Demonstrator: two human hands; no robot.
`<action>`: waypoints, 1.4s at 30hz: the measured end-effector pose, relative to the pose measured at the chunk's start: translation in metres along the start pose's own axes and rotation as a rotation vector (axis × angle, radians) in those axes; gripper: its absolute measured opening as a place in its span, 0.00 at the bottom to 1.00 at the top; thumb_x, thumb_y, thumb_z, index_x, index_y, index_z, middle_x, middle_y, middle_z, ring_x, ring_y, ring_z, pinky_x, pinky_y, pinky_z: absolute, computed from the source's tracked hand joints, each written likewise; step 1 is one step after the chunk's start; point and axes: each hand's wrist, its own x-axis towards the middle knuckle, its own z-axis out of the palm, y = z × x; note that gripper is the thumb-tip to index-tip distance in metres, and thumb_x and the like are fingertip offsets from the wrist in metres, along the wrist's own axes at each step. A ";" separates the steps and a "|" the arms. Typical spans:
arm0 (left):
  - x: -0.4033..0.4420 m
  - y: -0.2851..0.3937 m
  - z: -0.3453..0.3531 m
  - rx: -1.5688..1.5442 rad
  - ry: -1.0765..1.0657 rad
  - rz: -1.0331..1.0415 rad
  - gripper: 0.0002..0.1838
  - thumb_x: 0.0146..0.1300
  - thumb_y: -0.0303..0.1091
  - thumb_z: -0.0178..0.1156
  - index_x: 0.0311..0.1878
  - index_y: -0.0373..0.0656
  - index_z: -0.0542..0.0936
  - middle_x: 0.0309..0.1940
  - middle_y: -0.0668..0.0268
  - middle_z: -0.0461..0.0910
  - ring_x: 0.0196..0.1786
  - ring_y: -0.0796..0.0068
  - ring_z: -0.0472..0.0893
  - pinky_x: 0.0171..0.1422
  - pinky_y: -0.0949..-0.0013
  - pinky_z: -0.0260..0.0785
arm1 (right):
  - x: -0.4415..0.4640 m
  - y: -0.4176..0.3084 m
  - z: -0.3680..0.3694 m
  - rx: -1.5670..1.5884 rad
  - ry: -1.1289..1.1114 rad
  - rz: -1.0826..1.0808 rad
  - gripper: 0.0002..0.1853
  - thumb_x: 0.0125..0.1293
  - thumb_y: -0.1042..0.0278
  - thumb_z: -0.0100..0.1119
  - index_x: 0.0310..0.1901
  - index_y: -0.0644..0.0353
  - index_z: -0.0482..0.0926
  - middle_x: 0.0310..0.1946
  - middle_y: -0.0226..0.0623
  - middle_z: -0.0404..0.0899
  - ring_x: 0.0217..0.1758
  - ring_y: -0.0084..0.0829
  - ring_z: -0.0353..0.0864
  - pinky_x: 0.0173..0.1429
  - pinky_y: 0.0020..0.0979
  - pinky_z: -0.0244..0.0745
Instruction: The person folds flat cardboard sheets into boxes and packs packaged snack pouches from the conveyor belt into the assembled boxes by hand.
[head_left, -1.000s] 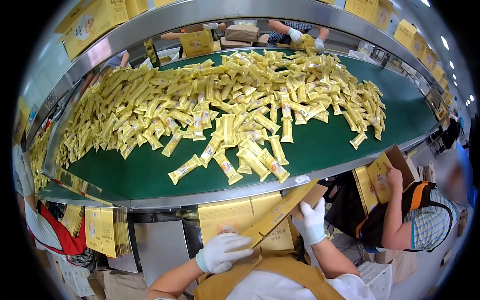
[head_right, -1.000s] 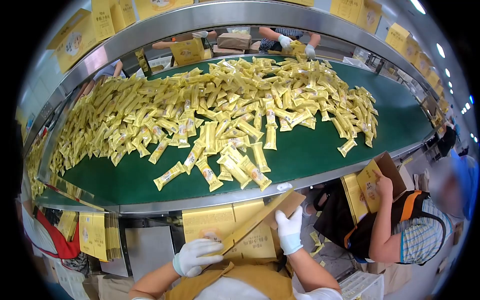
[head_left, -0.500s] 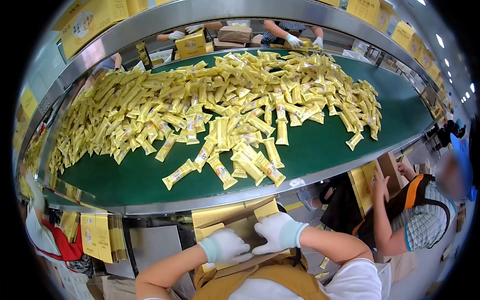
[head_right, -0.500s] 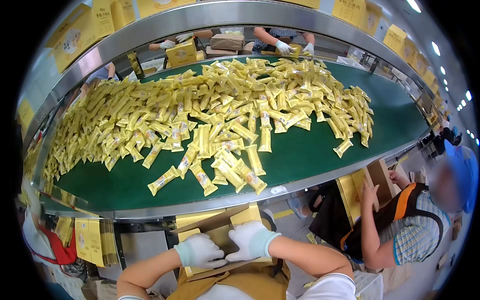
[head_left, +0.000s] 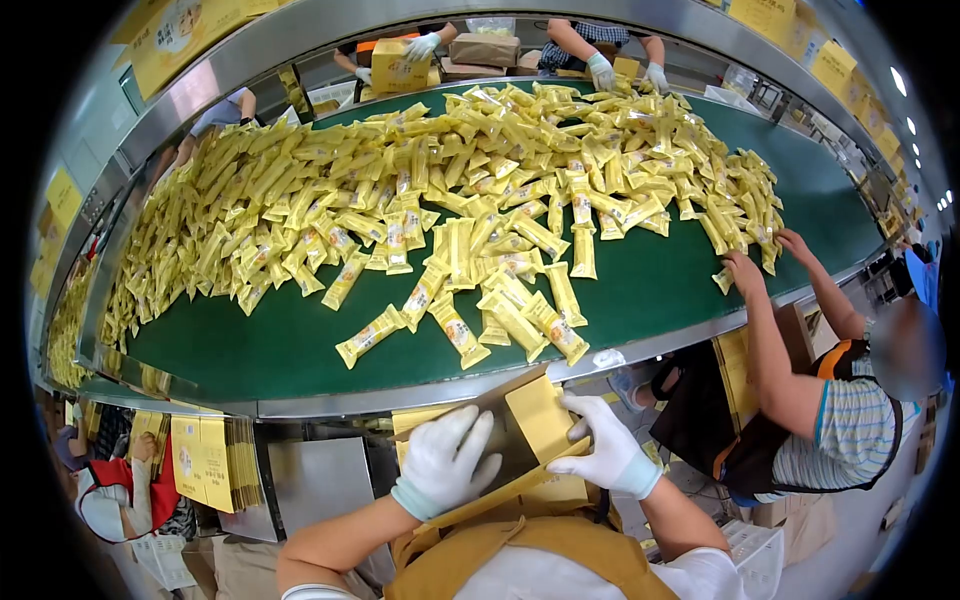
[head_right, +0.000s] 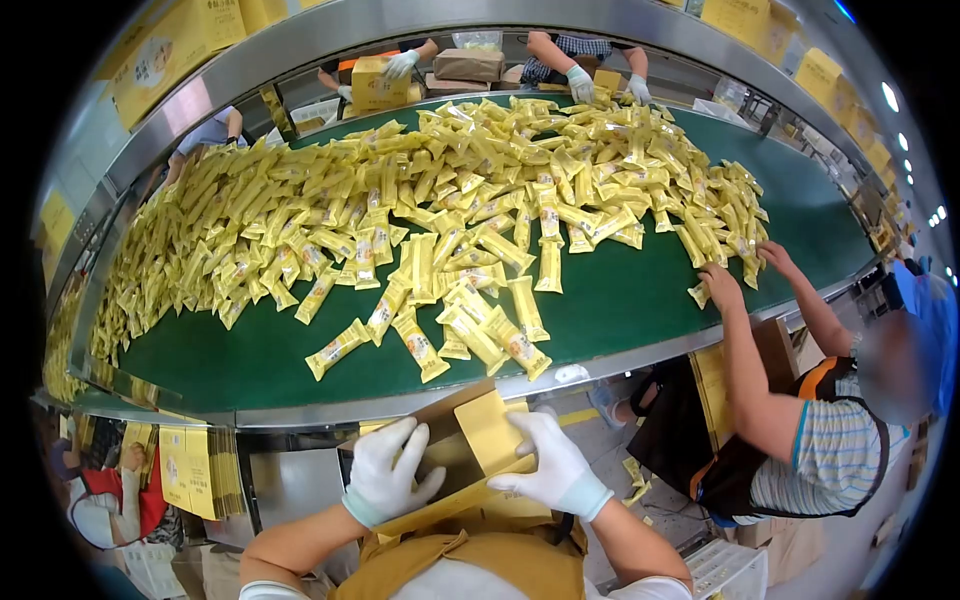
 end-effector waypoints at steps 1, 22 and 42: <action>0.001 -0.002 -0.001 0.026 0.024 0.014 0.41 0.45 0.43 0.76 0.61 0.30 0.75 0.53 0.46 0.76 0.53 0.47 0.77 0.53 0.51 0.72 | -0.001 -0.002 0.002 -0.014 0.013 0.005 0.53 0.46 0.57 0.84 0.71 0.66 0.63 0.55 0.51 0.70 0.53 0.40 0.77 0.58 0.36 0.77; 0.017 0.035 -0.008 0.093 -0.820 -0.192 0.64 0.44 0.72 0.68 0.80 0.45 0.57 0.77 0.33 0.48 0.79 0.32 0.50 0.75 0.28 0.43 | 0.020 -0.001 0.032 -0.335 0.113 0.151 0.42 0.48 0.52 0.82 0.61 0.67 0.75 0.46 0.48 0.73 0.51 0.45 0.76 0.58 0.37 0.74; -0.121 -0.003 0.061 -2.127 0.026 -1.113 0.37 0.73 0.54 0.47 0.78 0.41 0.60 0.70 0.54 0.72 0.69 0.53 0.74 0.75 0.53 0.66 | -0.026 0.025 0.054 -0.131 0.286 0.098 0.40 0.70 0.63 0.55 0.77 0.65 0.48 0.39 0.65 0.83 0.41 0.67 0.83 0.47 0.56 0.79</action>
